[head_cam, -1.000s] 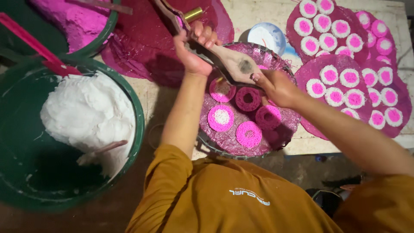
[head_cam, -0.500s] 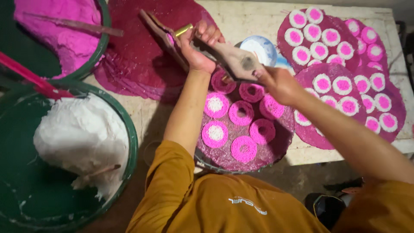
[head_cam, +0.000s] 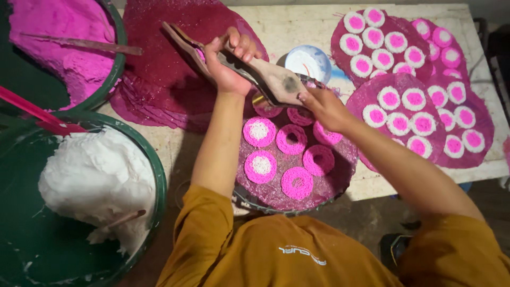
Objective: The person uses a wooden mold and a spatula to shape pink and white dough into patterns on round bases. They fill the mold with dough, press it onto a base to transfer the shape, and then move the finished items.
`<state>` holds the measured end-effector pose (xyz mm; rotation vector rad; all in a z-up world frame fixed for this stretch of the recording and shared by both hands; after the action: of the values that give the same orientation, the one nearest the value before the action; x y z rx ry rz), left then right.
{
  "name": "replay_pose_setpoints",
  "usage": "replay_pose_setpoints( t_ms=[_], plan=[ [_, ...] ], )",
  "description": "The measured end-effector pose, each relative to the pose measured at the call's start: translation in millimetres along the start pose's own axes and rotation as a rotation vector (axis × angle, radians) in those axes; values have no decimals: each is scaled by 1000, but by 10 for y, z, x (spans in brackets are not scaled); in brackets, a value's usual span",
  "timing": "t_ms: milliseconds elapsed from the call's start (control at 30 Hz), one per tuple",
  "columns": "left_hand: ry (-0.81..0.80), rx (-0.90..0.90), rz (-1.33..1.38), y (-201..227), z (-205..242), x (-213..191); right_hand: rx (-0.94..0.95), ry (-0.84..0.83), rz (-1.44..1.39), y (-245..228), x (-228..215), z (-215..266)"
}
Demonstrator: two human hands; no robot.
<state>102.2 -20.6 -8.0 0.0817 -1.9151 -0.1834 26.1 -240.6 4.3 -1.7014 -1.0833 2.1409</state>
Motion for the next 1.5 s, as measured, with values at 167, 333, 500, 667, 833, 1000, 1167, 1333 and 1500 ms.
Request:
replay_pose_setpoints(
  t_ms=[167, 333, 500, 667, 833, 1000, 1167, 1333, 1500],
  plan=[
    [86, -30, 120, -397, 383, 139, 340, -210, -182, 324, -157, 694],
    [184, -66, 221, -897, 610, 21, 461, -167, 82, 229, -317, 1111],
    [143, -74, 195, -913, 599, -118, 259, 13, 156, -48, -198, 1129],
    [165, -92, 170, -942, 687, -199, 380, -62, 91, 160, -94, 1211],
    [136, -37, 160, -894, 615, -2, 224, 37, 275, 95, -127, 1128],
    [89, -105, 56, -689, 821, 314, 277, -42, -216, 74, 97, 1365],
    [237, -153, 171, -948, 1394, 399, 431, -207, -199, 97, 70, 1994],
    [305, -166, 226, -1173, 1662, 311, 430, -181, 59, -57, 52, 2200],
    [165, -141, 173, -1094, 1708, 263, 241, -2, 142, -295, 155, 2204]
  ],
)
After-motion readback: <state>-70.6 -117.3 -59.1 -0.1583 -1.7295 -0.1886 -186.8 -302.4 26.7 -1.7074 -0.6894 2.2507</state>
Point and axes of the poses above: each hand's wrist, its own z-axis away from the middle knuckle, its own x-axis out of the palm, y = z × x, the point moved 7 cm from there along -z, towards the middle knuckle, and after that the axes turned 4 degrees about z, right-handed, at the moved point
